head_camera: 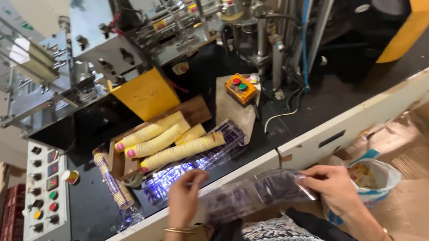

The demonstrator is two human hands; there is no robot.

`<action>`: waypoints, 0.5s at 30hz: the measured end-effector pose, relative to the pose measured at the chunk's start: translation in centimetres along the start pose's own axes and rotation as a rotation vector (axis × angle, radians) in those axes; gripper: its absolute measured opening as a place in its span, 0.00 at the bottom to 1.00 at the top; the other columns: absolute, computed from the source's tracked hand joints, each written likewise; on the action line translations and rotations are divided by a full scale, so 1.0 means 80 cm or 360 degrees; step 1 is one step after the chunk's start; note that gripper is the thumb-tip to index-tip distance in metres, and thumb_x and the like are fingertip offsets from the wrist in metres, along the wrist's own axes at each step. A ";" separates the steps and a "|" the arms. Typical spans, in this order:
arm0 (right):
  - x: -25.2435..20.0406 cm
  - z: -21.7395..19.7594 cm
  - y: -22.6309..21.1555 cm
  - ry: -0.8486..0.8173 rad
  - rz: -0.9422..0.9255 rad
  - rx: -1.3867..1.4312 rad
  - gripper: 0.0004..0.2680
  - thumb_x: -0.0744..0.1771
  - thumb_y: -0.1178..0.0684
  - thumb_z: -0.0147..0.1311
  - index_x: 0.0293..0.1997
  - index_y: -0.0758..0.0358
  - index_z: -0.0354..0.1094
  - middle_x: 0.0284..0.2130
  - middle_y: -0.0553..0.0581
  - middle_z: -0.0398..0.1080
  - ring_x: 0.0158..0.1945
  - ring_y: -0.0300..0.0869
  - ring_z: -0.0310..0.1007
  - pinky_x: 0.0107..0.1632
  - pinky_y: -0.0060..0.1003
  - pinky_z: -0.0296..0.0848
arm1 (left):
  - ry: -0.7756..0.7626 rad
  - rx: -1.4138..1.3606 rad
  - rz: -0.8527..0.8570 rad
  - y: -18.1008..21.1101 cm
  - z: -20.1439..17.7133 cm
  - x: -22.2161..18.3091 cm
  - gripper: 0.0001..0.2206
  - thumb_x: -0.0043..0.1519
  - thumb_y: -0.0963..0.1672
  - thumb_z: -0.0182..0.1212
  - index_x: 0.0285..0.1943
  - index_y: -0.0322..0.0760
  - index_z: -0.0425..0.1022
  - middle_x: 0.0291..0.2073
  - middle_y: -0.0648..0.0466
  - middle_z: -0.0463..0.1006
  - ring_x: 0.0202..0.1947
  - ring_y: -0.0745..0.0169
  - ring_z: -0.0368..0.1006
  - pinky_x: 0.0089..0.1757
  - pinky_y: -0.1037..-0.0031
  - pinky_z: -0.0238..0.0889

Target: The person packages stacks of paper cups into plastic sleeves by hand and arranges the packaged sleeves into a wooden tray on a manufacturing line.

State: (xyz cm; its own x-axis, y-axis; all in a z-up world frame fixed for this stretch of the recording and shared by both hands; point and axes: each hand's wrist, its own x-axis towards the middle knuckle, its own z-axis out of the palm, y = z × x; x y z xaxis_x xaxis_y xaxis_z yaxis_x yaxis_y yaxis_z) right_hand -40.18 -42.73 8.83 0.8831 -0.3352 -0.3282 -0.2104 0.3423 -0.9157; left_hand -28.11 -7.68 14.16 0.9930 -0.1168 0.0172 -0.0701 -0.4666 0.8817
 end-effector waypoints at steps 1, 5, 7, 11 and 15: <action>-0.004 0.009 -0.001 -0.0026 0.0003 -0.0074 0.07 0.60 0.66 0.63 0.37 0.81 0.78 0.26 0.63 0.80 0.26 0.40 0.76 0.32 0.30 0.75 | -0.0134 -0.0079 0.0000 0.008 0.021 -0.006 0.06 0.61 0.43 0.64 0.40 0.36 0.84 0.33 0.56 0.86 0.34 0.69 0.80 0.40 0.75 0.73; -0.006 0.035 0.028 -0.0051 -0.0046 -0.0249 0.06 0.61 0.64 0.68 0.30 0.81 0.76 0.19 0.59 0.73 0.21 0.38 0.69 0.24 0.30 0.64 | -0.0386 -0.0173 0.0227 0.070 0.075 -0.028 0.06 0.57 0.41 0.69 0.41 0.34 0.84 0.36 0.54 0.87 0.39 0.66 0.82 0.42 0.74 0.72; -0.007 0.048 0.038 -0.0077 -0.0089 -0.0224 0.08 0.61 0.63 0.66 0.26 0.77 0.68 0.18 0.56 0.69 0.21 0.37 0.67 0.23 0.31 0.63 | -0.0506 -0.0286 0.0294 0.094 0.097 -0.039 0.14 0.52 0.40 0.72 0.47 0.35 0.80 0.41 0.53 0.85 0.38 0.63 0.81 0.40 0.71 0.73; -0.020 0.073 0.005 -0.0405 0.0031 0.0028 0.07 0.63 0.63 0.61 0.29 0.66 0.64 0.23 0.53 0.76 0.29 0.36 0.80 0.29 0.28 0.73 | -0.0533 -0.0140 0.0781 0.120 0.097 -0.039 0.22 0.52 0.38 0.69 0.58 0.34 0.78 0.56 0.46 0.78 0.52 0.51 0.74 0.44 0.67 0.69; -0.030 0.069 -0.010 -0.0390 0.0216 -0.0206 0.07 0.63 0.61 0.59 0.42 0.64 0.78 0.25 0.51 0.77 0.27 0.32 0.74 0.29 0.27 0.70 | -0.0688 -0.0168 0.0454 0.081 0.112 -0.035 0.19 0.51 0.41 0.73 0.52 0.37 0.80 0.44 0.51 0.83 0.44 0.55 0.78 0.48 0.67 0.69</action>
State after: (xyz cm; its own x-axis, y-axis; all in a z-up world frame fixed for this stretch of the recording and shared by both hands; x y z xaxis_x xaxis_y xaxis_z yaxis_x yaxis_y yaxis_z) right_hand -39.82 -37.38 11.62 0.9147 -0.0671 -0.3986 -0.3714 0.2493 -0.8944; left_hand -32.21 -18.18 15.58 0.8046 -0.5874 0.0872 -0.3000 -0.2753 0.9134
